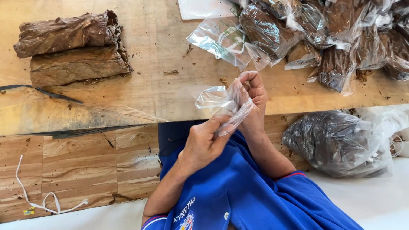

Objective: The person places brown, leaf-wrapped food items into clear plastic bags on a wooden table. They open each bag, insert a wrapped item, and seal the bag by hand. The process is repeated for multiple items, with sealed bags accumulating on the table.

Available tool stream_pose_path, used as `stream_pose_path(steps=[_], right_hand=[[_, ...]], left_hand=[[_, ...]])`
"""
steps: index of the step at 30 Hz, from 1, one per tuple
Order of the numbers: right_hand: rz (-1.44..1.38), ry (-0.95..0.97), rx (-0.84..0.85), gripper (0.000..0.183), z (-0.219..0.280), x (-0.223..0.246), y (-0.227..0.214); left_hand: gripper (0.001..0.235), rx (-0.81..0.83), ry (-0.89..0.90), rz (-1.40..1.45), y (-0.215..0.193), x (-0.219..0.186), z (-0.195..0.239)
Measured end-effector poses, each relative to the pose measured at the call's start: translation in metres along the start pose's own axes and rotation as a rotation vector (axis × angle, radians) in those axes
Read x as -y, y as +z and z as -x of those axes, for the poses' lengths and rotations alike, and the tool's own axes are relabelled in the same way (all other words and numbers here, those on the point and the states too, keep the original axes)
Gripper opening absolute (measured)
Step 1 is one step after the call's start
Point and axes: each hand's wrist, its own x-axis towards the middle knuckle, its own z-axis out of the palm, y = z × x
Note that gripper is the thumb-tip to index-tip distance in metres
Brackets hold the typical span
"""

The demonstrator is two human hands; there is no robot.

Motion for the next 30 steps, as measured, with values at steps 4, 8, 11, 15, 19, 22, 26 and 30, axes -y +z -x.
stream_pose_path(steps=[4, 8, 11, 15, 19, 22, 26, 30], right_hand=[[-0.112, 0.182, 0.079, 0.015, 0.013, -0.019, -0.021], [-0.112, 0.305, 0.112, 0.011, 0.013, -0.048, -0.082], [-0.046, 0.258, 0.028, 0.016, 0.015, -0.020, -0.105], [-0.029, 0.126, 0.240, 0.024, -0.006, 0.008, -0.071], [0.215, -0.473, 0.301, 0.020, 0.013, 0.016, -0.046], [0.247, -0.492, 0.281, 0.015, 0.010, 0.006, -0.024], [0.095, -0.307, 0.314, 0.018, -0.027, -0.004, -0.018], [-0.012, -0.194, 0.324, 0.023, -0.049, 0.003, -0.025]], left_hand=[[0.016, 0.070, -0.020, 0.326, -0.019, -0.010, -0.012], [0.027, 0.107, -0.008, 0.654, -0.030, 0.012, -0.016], [0.028, 0.310, -0.285, 1.068, -0.026, 0.000, -0.012], [0.023, 0.240, -0.266, 1.020, -0.042, -0.017, -0.032], [0.032, 0.159, -0.038, 0.057, -0.036, -0.001, -0.028], [0.045, 0.231, 0.104, -0.413, -0.026, -0.014, -0.027], [0.038, 0.041, 0.298, -0.720, -0.003, -0.021, -0.028], [0.045, -0.011, 0.357, -0.705, -0.001, -0.013, -0.031]])
